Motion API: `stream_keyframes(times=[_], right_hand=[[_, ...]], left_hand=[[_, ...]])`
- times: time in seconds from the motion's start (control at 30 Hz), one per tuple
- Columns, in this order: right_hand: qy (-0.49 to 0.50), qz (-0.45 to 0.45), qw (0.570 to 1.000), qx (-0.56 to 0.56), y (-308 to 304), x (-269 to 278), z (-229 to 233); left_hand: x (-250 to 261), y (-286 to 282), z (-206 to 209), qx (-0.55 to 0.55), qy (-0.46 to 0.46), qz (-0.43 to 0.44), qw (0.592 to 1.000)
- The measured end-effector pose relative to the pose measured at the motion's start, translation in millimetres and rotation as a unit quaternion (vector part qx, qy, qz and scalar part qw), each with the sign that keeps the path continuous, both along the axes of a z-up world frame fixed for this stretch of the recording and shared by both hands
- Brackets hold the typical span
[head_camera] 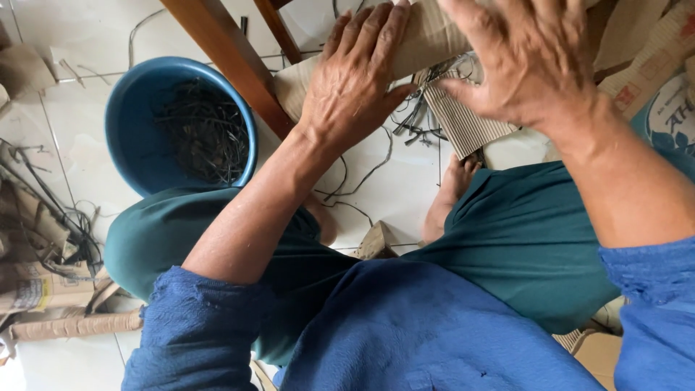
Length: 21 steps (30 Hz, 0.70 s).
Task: The person wraps protective cardboard around the legs of a wooden chair and secures the cardboard with black wire ties by hand.
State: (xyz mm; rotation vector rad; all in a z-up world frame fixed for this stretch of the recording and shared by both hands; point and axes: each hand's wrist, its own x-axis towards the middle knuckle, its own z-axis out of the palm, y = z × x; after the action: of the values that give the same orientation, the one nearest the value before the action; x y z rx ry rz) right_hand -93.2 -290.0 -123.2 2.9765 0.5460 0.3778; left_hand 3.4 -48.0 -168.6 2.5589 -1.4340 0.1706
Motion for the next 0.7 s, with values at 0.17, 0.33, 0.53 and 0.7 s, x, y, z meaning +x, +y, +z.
stream_keyframes(times=[0.17,0.33,0.53,0.7], right_hand=[[-0.212,0.075,0.974,0.004,9.2,-6.5,6.6],[-0.072,0.157,0.969,0.175,53.6,-29.8,27.5],[0.209,0.154,0.957,0.128,67.6,-43.5,-75.3],[0.389,0.054,0.917,0.064,54.3,-40.4,-105.2]], left_hand=[[-0.5,-0.8,30.9,0.047,0.021,-0.009,0.999],[5.4,0.9,59.1,0.052,0.063,-0.034,0.996],[21.8,35.0,84.2,-0.095,0.099,-0.078,0.988],[14.7,86.9,119.7,-0.285,0.123,-0.039,0.95]])
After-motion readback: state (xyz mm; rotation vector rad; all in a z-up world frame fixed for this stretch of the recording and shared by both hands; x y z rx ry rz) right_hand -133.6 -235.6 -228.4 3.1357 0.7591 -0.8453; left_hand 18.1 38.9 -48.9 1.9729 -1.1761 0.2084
